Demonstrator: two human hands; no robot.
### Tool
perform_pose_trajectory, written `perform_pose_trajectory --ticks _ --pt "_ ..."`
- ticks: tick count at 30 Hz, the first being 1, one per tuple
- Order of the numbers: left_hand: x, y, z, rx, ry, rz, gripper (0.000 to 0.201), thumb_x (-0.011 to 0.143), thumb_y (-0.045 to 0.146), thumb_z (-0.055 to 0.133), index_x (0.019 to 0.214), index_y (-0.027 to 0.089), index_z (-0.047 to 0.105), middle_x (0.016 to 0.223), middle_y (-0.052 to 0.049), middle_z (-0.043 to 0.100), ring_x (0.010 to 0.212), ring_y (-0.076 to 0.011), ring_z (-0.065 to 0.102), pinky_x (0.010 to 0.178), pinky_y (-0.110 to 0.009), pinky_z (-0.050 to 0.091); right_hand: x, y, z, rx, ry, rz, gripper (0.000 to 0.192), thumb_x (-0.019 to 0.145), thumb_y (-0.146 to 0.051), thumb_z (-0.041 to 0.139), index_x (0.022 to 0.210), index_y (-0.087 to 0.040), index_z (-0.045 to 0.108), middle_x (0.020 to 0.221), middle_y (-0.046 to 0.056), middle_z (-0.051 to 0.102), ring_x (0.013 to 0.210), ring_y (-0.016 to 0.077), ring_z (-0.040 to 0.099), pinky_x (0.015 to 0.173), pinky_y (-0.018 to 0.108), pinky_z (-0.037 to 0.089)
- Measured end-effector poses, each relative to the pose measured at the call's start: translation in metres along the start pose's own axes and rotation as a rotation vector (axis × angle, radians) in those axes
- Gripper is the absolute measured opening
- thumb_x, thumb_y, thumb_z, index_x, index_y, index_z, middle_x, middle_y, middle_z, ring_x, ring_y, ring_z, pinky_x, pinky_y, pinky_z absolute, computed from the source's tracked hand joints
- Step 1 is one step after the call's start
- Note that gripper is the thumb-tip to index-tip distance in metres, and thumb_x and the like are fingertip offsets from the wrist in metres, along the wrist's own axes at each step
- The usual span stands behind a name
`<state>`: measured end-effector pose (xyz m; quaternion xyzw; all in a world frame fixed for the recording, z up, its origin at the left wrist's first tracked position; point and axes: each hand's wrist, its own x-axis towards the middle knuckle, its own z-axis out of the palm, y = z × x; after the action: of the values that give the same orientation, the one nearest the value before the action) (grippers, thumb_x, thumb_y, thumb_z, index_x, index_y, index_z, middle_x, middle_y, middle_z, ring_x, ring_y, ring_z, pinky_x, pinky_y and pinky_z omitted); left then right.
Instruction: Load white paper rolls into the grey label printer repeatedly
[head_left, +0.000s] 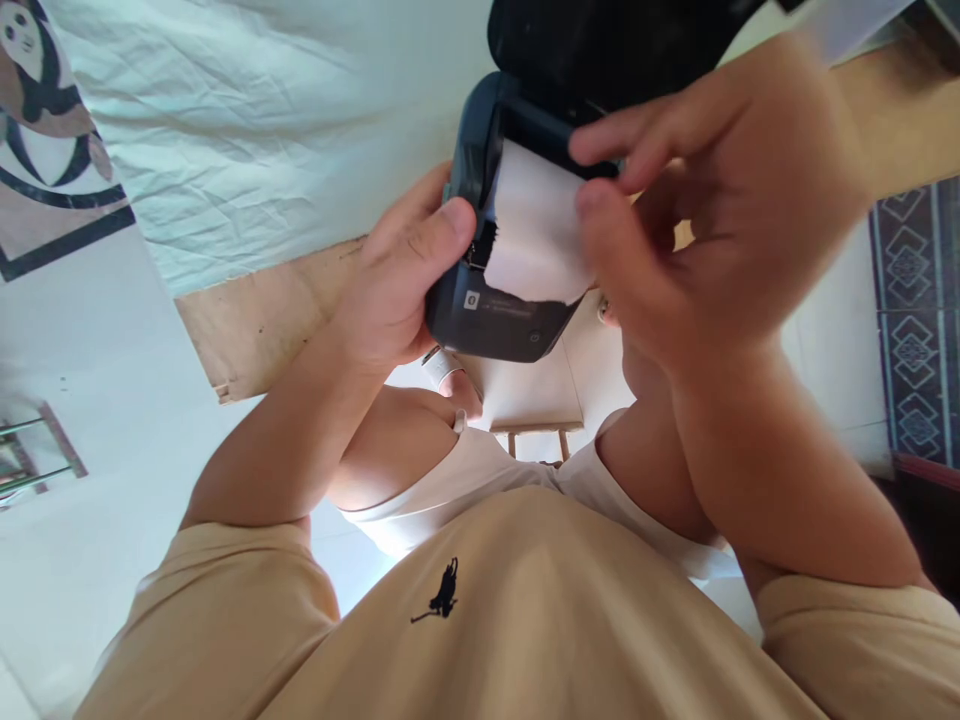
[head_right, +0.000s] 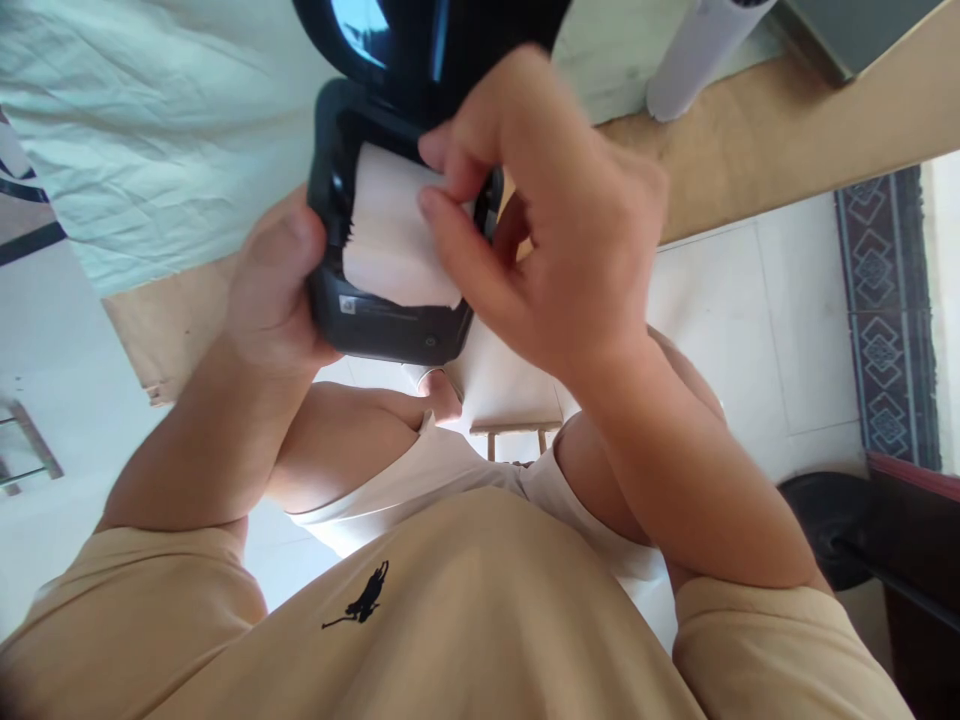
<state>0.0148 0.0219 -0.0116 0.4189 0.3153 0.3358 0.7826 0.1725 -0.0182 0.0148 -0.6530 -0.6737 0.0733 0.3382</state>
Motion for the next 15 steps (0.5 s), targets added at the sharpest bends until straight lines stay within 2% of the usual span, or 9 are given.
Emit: perform_pose_trajectory --ticks 3,7,9,12,15 --pt "-0.001 0.0 -0.002 0.121 -0.012 -0.009 0.041 0.074 0.044 0.048 0.106 0.018 0.051 0.079 -0.005 0.054 0.077 -0.0143 0.055 0.07 -0.03 0.045 0.0 -0.002 -0.003 -0.171 -0.179 -0.01 0.021 0.076 -0.035 0.037 0.084 -0.021 0.05 0.08 -0.009 0.054 0.059 -0.0071 0.038 0.06 0.012 0.027" --pt "-0.004 0.003 -0.004 0.189 -0.008 -0.033 0.043 0.075 0.045 0.045 0.109 0.019 0.048 0.071 -0.004 0.051 0.068 -0.0108 0.051 0.057 -0.024 0.039 0.004 -0.008 -0.011 -0.309 -0.397 -0.001 0.023 0.073 -0.04 0.041 0.09 -0.026 0.049 0.071 -0.007 0.052 0.056 -0.0045 0.032 0.059 0.014 0.019" --pt "-0.004 0.004 -0.004 0.203 -0.026 -0.045 0.042 0.074 0.043 0.047 0.109 0.021 0.048 0.07 -0.004 0.052 0.066 -0.0112 0.05 0.055 -0.022 0.037 0.005 -0.009 -0.014 -0.351 -0.477 0.011 0.029 0.071 -0.044 0.043 0.094 -0.027 0.046 0.072 -0.007 0.051 0.056 -0.0035 0.031 0.058 0.014 0.019" --pt "-0.004 0.005 -0.002 0.191 -0.019 -0.043 0.045 0.075 0.041 0.045 0.115 0.019 0.044 0.072 -0.004 0.053 0.07 -0.0124 0.052 0.061 -0.026 0.04 0.005 -0.008 -0.015 -0.273 -0.471 0.013 0.037 0.066 -0.044 0.049 0.098 -0.028 0.043 0.084 -0.008 0.053 0.054 -0.004 0.034 0.056 0.014 0.026" --pt "-0.003 0.005 0.001 0.105 0.013 -0.015 0.045 0.073 0.04 0.049 0.113 0.019 0.046 0.074 -0.005 0.055 0.081 -0.0191 0.056 0.071 -0.031 0.042 0.004 -0.003 -0.019 -0.084 -0.412 0.025 0.042 0.063 -0.041 0.053 0.101 -0.029 0.042 0.093 -0.008 0.053 0.055 -0.0044 0.038 0.051 0.014 0.031"
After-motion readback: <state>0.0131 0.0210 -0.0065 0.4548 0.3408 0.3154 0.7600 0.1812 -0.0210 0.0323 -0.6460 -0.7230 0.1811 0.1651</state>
